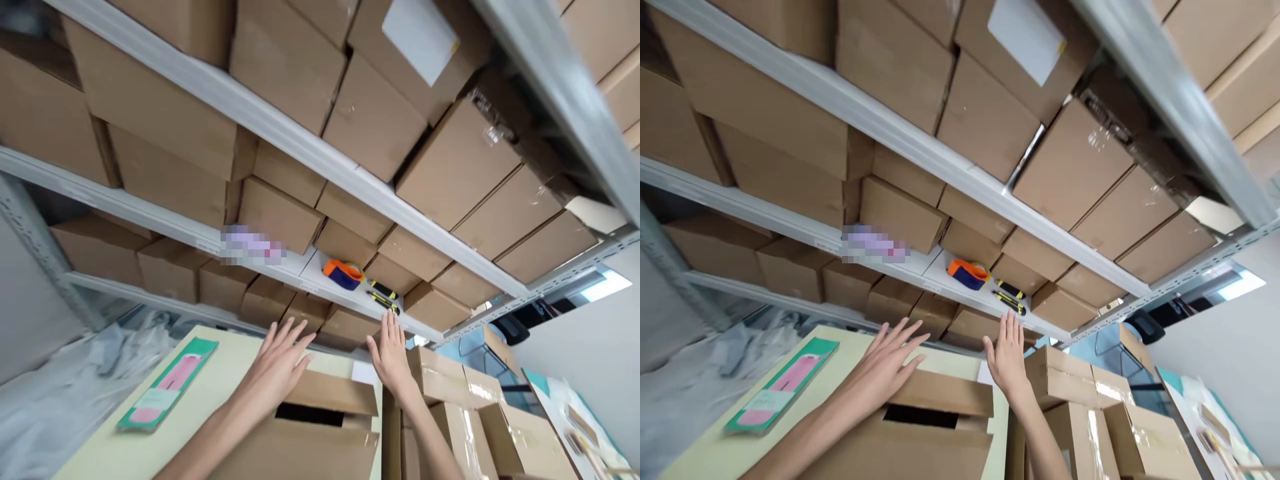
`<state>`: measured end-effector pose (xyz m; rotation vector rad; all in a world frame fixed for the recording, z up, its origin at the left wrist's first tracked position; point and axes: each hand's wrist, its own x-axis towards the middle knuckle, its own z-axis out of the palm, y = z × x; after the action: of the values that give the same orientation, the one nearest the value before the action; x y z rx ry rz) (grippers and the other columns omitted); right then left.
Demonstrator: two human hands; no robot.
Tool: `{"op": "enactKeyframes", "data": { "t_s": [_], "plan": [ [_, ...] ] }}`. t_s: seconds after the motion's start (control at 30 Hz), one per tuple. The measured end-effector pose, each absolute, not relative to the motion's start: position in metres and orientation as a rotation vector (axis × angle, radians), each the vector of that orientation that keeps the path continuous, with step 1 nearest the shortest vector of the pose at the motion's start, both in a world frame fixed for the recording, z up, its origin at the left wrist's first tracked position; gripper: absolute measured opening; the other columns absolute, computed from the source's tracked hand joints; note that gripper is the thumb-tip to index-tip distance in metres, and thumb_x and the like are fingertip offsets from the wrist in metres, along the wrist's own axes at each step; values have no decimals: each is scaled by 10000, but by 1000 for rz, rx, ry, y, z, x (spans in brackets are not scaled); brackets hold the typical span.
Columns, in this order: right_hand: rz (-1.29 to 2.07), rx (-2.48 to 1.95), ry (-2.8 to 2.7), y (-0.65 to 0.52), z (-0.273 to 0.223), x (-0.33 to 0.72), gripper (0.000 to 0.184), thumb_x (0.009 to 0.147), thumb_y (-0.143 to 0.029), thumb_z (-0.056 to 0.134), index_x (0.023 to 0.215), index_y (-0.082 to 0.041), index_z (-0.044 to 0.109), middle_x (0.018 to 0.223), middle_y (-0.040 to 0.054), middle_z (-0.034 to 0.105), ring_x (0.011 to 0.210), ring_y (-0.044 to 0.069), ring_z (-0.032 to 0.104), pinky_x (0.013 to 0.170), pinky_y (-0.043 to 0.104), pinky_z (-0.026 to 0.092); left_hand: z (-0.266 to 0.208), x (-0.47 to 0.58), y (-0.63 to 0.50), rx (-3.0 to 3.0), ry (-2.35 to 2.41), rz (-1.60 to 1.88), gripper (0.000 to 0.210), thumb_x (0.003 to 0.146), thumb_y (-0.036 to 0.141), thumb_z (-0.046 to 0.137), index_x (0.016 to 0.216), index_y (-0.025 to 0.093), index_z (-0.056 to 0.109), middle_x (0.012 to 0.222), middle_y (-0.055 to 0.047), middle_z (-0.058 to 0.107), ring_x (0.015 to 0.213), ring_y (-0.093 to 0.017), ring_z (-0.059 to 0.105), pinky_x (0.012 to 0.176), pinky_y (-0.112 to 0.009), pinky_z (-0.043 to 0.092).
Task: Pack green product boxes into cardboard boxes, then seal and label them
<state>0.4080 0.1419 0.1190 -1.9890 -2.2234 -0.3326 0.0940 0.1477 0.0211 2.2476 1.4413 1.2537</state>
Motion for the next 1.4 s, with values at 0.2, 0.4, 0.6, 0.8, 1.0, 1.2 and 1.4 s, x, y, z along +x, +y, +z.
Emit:
{"op": "enactKeyframes", "data": {
  "t_s": [0.2,0.4,0.6,0.8,1.0,1.2,1.4],
  "plan": [
    [-173,-1737,-2489,271,179,344,609,1119,-359,514,1669,-99,506,1589,259,659,1474,350,646,1252,498,495,95,128,204,2139,1422,1371,424,1038,293,566,1377,197,802,1559,-189,710,1542,-404,598,1321,-679,416],
    [-77,-2053,-2490,330,178,284,447,1028,-197,670,1452,-57,647,1511,291,692,1410,349,671,1185,395,498,111,133,192,2061,1459,1354,424,1020,227,584,1388,186,790,1510,-181,741,1535,-400,601,1348,-678,375],
    [2,-2201,-2341,340,166,270,434,995,-135,668,1418,-36,653,1452,316,717,1336,360,717,1115,396,523,96,119,171,1940,1501,1422,389,1020,226,597,1357,222,792,1523,-145,740,1539,-371,602,1352,-675,371],
    [201,-2019,-2243,313,166,278,402,1032,-179,599,1410,-46,636,1378,287,756,1257,351,743,1108,425,541,89,91,142,1796,1488,1508,366,1002,243,599,1306,231,802,1413,-142,797,1402,-357,711,1274,-636,497],
    [869,-1347,-1981,201,164,289,411,1098,-469,591,1364,-167,670,1348,149,789,1222,293,747,1115,430,592,108,74,91,1510,1314,1682,283,1054,375,603,1229,248,787,1177,-75,846,1055,-247,825,970,-386,684],
    [1088,-1174,-1651,85,174,255,464,1016,-597,770,1285,-224,713,1259,110,804,1165,282,744,1137,447,585,129,78,53,1447,1258,1703,168,1039,371,696,1090,244,792,1085,-50,840,977,-211,812,915,-309,659],
    [974,-1294,-1694,46,175,242,550,1043,-674,695,1377,-238,664,1310,132,764,1196,294,728,1119,468,605,134,63,27,1542,1179,1782,104,1061,260,697,1123,234,776,1066,-42,842,926,-175,811,930,-255,642]
  ]
}}
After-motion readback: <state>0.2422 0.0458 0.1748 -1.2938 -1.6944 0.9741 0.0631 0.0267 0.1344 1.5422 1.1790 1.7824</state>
